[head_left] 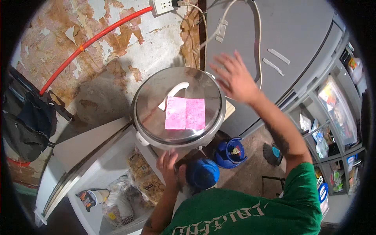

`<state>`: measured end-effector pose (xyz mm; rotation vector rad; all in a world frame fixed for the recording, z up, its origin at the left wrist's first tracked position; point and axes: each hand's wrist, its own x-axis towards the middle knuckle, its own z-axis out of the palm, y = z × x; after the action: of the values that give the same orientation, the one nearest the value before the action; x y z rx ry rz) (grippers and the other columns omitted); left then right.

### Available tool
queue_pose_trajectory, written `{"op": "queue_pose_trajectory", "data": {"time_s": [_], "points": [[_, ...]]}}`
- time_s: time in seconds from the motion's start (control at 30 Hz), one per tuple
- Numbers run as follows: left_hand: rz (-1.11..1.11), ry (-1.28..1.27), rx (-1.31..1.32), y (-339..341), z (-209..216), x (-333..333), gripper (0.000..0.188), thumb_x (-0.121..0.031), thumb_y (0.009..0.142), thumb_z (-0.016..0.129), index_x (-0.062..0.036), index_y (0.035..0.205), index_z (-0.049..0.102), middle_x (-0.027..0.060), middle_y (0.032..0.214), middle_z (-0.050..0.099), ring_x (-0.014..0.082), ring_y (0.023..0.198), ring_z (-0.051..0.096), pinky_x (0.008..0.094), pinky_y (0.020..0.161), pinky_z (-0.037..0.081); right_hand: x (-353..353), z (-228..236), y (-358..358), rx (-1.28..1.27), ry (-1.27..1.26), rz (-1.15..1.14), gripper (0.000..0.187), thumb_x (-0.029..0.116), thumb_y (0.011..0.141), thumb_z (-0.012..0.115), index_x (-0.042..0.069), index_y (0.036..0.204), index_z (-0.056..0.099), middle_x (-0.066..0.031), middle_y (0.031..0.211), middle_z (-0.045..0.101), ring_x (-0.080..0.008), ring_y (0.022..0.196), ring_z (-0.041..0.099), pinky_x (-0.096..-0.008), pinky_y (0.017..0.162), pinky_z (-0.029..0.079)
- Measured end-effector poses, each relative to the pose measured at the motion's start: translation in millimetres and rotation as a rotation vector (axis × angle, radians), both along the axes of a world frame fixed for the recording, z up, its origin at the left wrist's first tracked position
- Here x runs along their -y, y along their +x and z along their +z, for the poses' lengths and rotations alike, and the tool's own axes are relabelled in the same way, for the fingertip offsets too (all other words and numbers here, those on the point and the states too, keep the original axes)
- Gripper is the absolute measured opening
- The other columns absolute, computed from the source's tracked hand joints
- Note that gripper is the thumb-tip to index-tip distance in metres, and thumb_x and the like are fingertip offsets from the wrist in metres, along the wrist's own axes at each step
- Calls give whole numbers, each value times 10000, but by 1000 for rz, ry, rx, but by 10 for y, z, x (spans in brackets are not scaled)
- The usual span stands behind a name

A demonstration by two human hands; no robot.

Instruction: Organizing various bags of frozen food in a chest freezer and updating an inventory checklist.

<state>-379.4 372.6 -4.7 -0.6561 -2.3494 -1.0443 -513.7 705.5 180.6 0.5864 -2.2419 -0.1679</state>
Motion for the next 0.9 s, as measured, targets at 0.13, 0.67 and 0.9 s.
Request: {"op": "queue_pose_trajectory", "data": {"time_s": [0.13,0.67,0.9], "points": [[47,289,604,943,-613,516,309,-177,972,542,6,1219,574,196,1042,623,329,1084,591,451,951,434,123,-1203,1090,421,-488,102,105,147,870,655,44,869,642,-143,908,625,-330,906,589,-423,826,463],[-61,313,71,-545,345,-113,119,-129,946,638,-22,990,667,156,948,693,227,924,645,355,837,495,230,-2657,3092,1059,-999,-221,331,123,859,662,14,1171,641,-215,1101,636,-393,986,645,-419,858,521],[-102,-70,233,-1456,1079,-560,337,-313,971,594,-22,819,669,161,774,695,338,690,666,442,683,516,407,-2519,3012,1024,-1168,-150,341,165,885,646,12,1189,635,-216,1178,638,-414,1089,615,-440,912,506]]}}
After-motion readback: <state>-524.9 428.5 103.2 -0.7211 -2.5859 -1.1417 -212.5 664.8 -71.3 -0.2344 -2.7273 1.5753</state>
